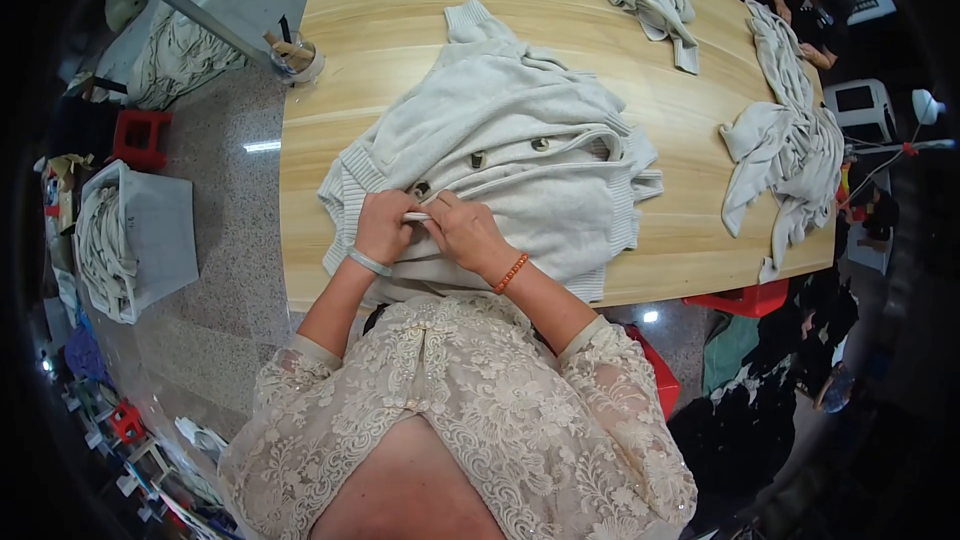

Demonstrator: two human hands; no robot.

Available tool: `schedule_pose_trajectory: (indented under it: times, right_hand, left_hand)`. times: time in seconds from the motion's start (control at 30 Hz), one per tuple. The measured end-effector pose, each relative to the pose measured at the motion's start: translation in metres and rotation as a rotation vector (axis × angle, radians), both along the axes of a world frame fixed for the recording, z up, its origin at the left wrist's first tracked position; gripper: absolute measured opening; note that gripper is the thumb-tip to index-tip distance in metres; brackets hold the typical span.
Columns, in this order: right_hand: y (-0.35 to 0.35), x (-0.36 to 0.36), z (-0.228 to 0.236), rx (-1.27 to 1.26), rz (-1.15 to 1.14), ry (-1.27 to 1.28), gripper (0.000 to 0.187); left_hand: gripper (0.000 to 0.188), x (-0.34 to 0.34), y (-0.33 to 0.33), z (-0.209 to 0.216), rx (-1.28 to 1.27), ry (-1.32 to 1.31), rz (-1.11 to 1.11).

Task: Trimming loose threads from knitted sweaters and buttoning them on a workbench.

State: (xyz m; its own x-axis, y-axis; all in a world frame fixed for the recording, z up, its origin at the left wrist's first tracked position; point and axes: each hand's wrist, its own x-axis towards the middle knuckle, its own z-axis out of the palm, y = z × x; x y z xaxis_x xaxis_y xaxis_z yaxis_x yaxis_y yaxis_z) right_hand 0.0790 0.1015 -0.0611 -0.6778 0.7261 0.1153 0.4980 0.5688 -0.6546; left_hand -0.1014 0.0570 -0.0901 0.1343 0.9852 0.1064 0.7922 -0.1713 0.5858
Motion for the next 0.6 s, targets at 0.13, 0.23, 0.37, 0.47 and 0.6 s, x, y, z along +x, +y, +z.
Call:
schedule_pose_trajectory:
  times: [0.13,0.23,0.37,0.47,0.6]
  right_hand:
    - [0.001,0.004,-0.003,-0.025,-0.012,0.042,0.014]
    - [0.002,-0.001,-0.006,-0.070,0.027,0.032,0.016]
    - [0.004,-0.005,-0.013,-0.045,-0.041,0.007,0.017]
    - [0.006,-0.002,-0.019,-0.035,-0.095,0.032,0.021]
    - [0.003,-0.009,-0.007,-0.027,-0.149,0.143,0.025]
  left_hand:
    - [0.049,-0.023,0.018,0.004,-0.475,-1.010,0.120]
    - [0.034,-0.021,0.035,-0.005,-0.533,-0.928,0.276]
    - [0.013,-0.004,0.041,-0.017,-0.376,-0.779,0.295]
    - [0.011,-0.004,0.041,-0.003,-0.551,-0.940,0.305]
    - [0.013,-0.016,0.037,0.005,-0.620,-1.023,0.305]
